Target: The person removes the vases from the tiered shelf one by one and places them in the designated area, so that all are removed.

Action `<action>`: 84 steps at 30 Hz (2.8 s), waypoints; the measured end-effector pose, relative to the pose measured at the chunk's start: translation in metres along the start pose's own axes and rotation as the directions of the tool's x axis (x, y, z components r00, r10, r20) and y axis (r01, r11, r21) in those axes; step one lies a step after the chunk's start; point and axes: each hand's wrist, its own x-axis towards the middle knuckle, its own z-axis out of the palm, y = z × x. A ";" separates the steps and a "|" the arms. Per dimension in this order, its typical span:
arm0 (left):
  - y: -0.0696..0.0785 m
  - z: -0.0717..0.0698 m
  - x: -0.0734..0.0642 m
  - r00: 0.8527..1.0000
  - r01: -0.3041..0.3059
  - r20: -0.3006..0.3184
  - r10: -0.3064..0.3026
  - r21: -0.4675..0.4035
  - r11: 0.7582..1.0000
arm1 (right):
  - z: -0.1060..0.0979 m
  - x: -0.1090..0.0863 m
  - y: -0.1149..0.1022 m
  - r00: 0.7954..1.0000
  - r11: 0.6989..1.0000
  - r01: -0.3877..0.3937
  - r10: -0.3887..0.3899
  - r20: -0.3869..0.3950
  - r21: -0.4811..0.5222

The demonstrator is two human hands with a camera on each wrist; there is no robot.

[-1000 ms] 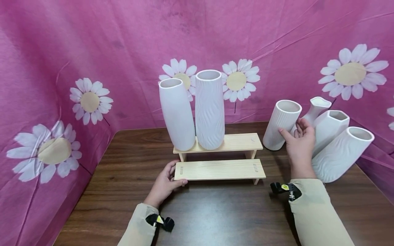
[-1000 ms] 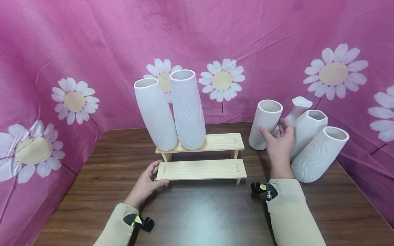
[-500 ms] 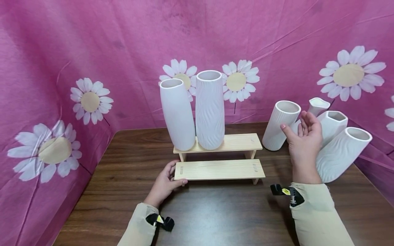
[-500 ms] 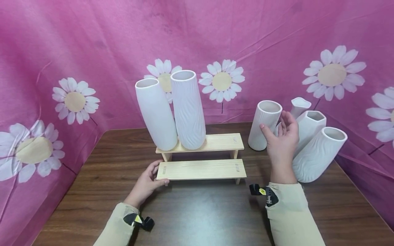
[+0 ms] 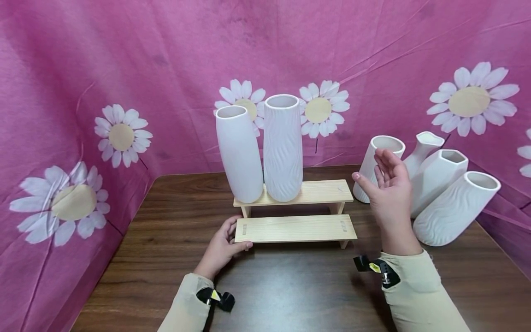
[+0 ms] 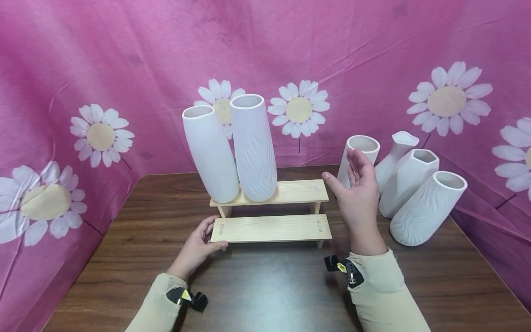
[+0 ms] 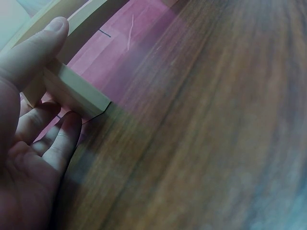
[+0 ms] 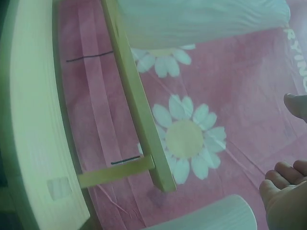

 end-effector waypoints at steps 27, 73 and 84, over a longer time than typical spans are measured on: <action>-0.001 0.003 0.000 1.000 0.001 0.007 -0.001 -0.015 1.000 | 0.048 -0.035 0.027 0.890 0.974 -0.005 0.107 0.443 -0.226; -0.001 0.000 0.000 1.000 -0.018 0.022 0.018 -0.007 1.000 | 0.072 -0.020 0.025 0.875 0.946 0.001 0.157 0.459 -0.325; -0.003 0.000 -0.002 1.000 -0.024 -0.011 0.024 -0.002 1.000 | 0.044 -0.021 0.024 0.902 0.945 0.005 0.136 0.409 -0.327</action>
